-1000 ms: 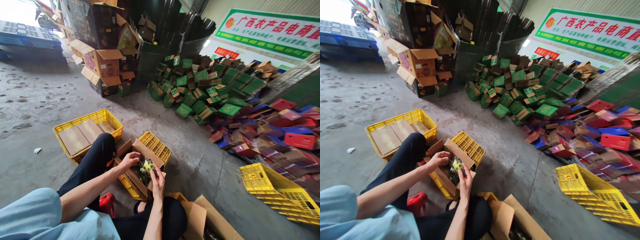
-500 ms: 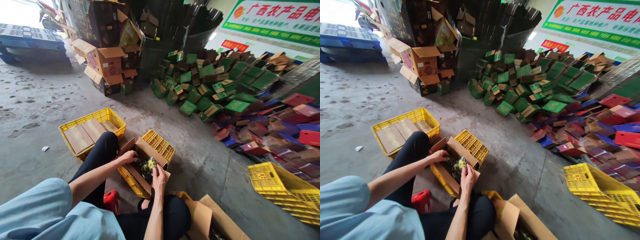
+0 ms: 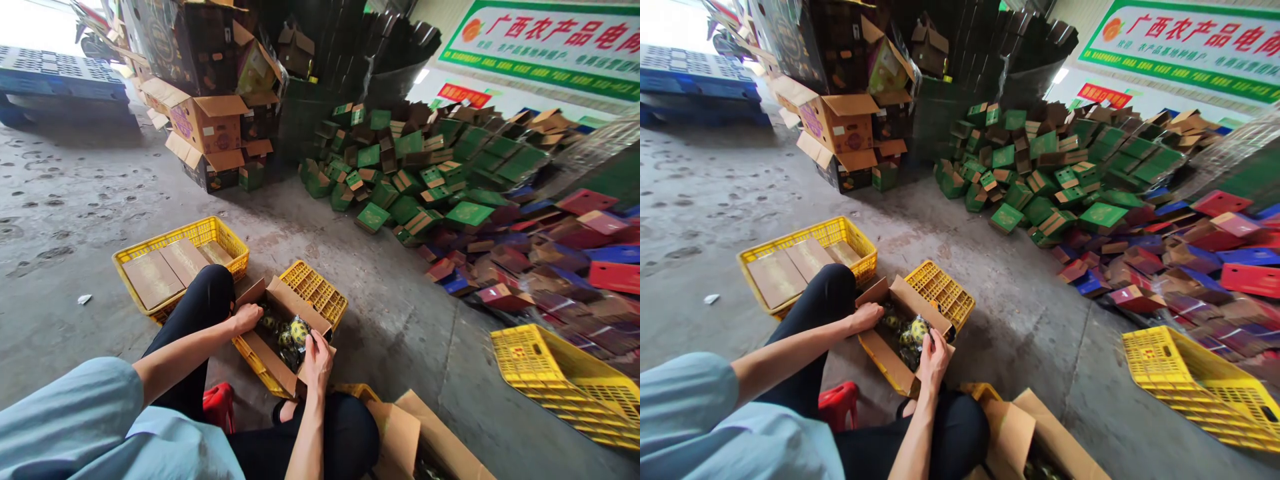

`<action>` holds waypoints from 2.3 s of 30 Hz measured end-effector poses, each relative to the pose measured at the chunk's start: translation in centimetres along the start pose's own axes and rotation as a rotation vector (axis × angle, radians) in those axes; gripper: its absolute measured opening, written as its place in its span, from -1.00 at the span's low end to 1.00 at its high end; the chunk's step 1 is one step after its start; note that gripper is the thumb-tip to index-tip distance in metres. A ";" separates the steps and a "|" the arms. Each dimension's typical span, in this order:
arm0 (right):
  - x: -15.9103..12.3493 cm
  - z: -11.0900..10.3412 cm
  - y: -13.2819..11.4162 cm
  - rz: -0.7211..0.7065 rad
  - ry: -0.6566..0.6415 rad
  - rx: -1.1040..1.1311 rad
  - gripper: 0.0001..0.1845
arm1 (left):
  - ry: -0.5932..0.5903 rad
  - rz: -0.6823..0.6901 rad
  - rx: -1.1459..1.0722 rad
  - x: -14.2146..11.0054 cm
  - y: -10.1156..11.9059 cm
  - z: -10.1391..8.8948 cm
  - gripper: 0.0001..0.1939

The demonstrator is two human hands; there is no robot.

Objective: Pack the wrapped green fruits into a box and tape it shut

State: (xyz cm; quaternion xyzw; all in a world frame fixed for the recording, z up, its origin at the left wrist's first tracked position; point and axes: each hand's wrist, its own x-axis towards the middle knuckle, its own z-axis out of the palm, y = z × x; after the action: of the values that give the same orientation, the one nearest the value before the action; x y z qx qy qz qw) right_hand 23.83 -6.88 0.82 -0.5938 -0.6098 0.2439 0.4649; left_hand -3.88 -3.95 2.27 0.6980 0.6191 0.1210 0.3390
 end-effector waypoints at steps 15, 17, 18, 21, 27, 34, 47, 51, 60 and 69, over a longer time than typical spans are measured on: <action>0.2 -0.6 -1.6 0.179 0.001 0.053 -0.26 | 0.055 -0.087 -1.097 -1.2 3.7 -2.6 -0.53; 0.0 -0.9 -2.1 0.199 -0.042 0.152 -0.29 | 0.012 -0.114 -1.237 -1.5 4.6 -1.9 -0.45; -0.1 -1.1 -2.5 0.203 -0.084 0.218 -0.32 | -0.001 -0.117 -1.260 -1.7 5.0 -1.6 -0.43; -0.4 -1.3 -3.4 0.247 -0.173 0.406 -0.38 | -0.027 -0.106 -1.251 -2.2 5.9 -0.8 -0.44; -0.7 -1.2 -3.9 0.378 -0.077 0.501 -0.47 | -0.096 -0.113 -1.349 -2.5 6.7 0.2 -0.37; -0.4 -1.1 -3.7 0.362 -0.030 0.482 -0.50 | -0.003 -0.049 -1.226 -2.5 6.7 0.7 -0.35; -0.5 -1.1 -4.0 0.427 0.009 0.520 -0.57 | 0.126 -0.131 -1.240 -2.4 6.3 1.4 -0.40; -0.4 -1.0 -4.0 0.409 0.002 0.494 -0.54 | 0.137 -0.187 -1.288 -2.4 6.7 1.2 -0.39; -0.4 -1.2 -4.3 0.439 -0.008 0.551 -0.55 | 0.107 -0.143 -1.314 -2.6 7.0 1.1 -0.36; -0.4 -1.2 -3.9 0.394 0.008 0.581 -0.61 | 0.112 -0.027 -1.270 -2.8 7.0 0.2 -0.34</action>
State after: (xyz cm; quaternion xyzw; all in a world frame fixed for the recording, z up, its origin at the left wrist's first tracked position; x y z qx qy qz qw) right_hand 22.91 -8.24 4.57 -0.5439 -0.3867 0.4899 0.5609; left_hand 1.16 -6.73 7.18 0.3459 0.4522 0.4964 0.6553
